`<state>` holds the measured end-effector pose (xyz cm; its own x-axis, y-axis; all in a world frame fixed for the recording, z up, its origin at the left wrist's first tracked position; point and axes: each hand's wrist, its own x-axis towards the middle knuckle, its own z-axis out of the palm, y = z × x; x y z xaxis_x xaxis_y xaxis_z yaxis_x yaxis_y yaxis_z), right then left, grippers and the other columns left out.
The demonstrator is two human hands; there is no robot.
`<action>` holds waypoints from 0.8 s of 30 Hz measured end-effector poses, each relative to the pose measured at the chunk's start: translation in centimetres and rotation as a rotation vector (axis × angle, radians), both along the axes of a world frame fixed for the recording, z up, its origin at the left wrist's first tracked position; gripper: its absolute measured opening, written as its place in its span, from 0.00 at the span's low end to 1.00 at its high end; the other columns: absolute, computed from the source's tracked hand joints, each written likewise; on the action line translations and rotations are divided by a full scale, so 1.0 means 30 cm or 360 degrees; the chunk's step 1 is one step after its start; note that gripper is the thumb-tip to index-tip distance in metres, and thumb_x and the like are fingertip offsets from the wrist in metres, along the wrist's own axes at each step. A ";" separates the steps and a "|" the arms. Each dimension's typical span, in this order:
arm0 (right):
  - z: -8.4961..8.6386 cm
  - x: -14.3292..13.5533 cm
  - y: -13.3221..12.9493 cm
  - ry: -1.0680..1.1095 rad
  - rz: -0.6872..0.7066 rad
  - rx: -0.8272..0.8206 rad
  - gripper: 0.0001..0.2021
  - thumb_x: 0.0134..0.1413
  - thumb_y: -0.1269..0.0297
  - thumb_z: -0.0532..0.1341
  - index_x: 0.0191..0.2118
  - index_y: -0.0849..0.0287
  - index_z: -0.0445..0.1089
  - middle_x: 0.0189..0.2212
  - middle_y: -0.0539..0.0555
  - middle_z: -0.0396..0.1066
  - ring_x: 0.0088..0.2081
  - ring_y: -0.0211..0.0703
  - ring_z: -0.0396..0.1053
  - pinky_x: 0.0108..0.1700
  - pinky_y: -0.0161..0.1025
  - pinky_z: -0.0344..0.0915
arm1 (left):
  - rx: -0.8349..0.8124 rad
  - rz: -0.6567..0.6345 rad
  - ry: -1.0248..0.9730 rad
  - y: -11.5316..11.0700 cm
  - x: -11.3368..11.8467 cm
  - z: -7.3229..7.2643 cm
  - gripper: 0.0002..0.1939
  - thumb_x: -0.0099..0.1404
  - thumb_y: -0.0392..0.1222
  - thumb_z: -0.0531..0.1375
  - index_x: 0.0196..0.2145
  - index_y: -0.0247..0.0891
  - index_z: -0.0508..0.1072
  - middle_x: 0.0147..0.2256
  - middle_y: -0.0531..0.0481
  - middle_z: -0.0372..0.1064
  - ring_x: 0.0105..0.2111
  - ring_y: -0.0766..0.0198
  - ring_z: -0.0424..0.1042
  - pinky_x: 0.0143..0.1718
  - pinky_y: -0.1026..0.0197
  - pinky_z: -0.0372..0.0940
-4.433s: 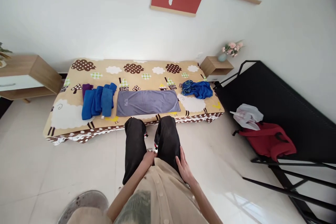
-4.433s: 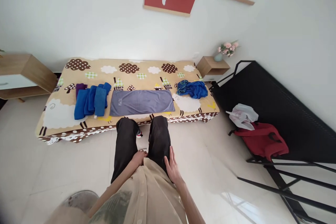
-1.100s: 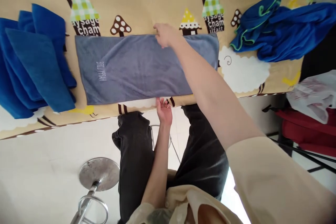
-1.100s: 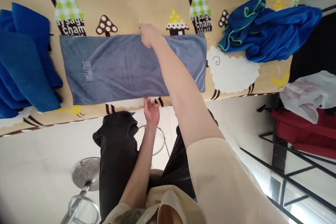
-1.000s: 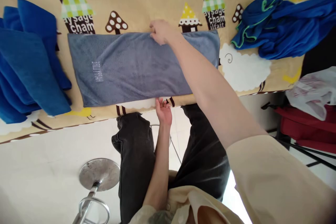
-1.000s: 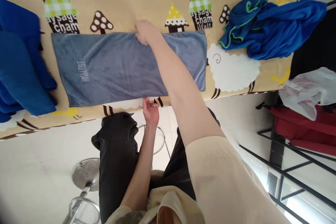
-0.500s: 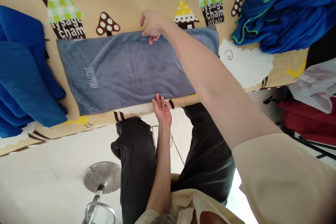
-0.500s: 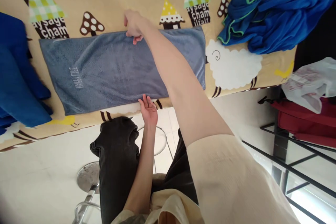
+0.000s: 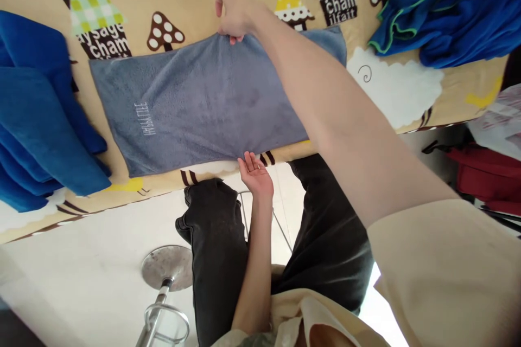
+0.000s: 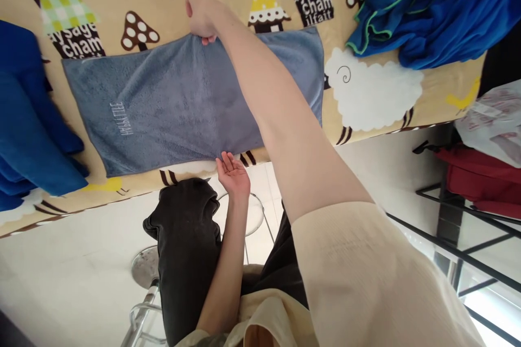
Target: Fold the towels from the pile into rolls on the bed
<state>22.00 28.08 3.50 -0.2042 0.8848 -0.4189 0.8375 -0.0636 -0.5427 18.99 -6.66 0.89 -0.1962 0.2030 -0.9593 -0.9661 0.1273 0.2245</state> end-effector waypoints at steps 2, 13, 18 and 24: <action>0.031 0.001 -0.009 0.0000 -0.0022 0.0045 0.25 0.63 0.79 0.66 0.33 0.50 0.47 0.21 0.33 0.52 0.20 0.28 0.65 0.48 0.57 0.81 | 0.0027 -0.0032 0.0032 -0.007 -0.001 0.015 0.10 0.78 0.40 0.56 0.43 0.40 0.78 0.58 0.45 0.75 0.59 0.63 0.75 0.41 0.72 0.75; 0.485 0.199 -0.095 0.0700 -0.0497 0.0402 0.16 0.66 0.78 0.62 0.37 0.50 0.55 0.15 0.30 0.58 0.22 0.28 0.66 0.38 0.34 0.78 | 0.0687 -0.0392 0.0840 -0.025 -0.134 0.343 0.10 0.66 0.49 0.70 0.34 0.40 0.78 0.44 0.43 0.80 0.51 0.57 0.79 0.43 0.62 0.74; 0.711 0.323 -0.219 0.1073 -0.0918 0.0475 0.12 0.72 0.74 0.59 0.38 0.52 0.57 0.20 0.31 0.62 0.22 0.24 0.67 0.27 0.25 0.64 | 0.1073 -0.0662 0.1571 0.134 -0.408 0.527 0.16 0.64 0.55 0.72 0.40 0.41 0.79 0.41 0.47 0.79 0.43 0.62 0.79 0.37 0.65 0.72; 0.916 0.383 -0.439 0.1534 -0.0754 0.0625 0.11 0.62 0.77 0.66 0.40 0.55 0.66 0.26 0.37 0.69 0.32 0.27 0.75 0.43 0.32 0.73 | 0.1291 -0.0887 0.2240 0.367 -0.709 0.846 0.08 0.72 0.43 0.68 0.38 0.35 0.78 0.35 0.55 0.74 0.34 0.71 0.69 0.35 0.67 0.68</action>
<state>33.49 14.90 30.99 0.0983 0.9937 0.0538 -0.0011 0.0541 -0.9985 -2.29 4.36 26.27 -0.4754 0.8432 0.2511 0.1343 -0.2125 0.9679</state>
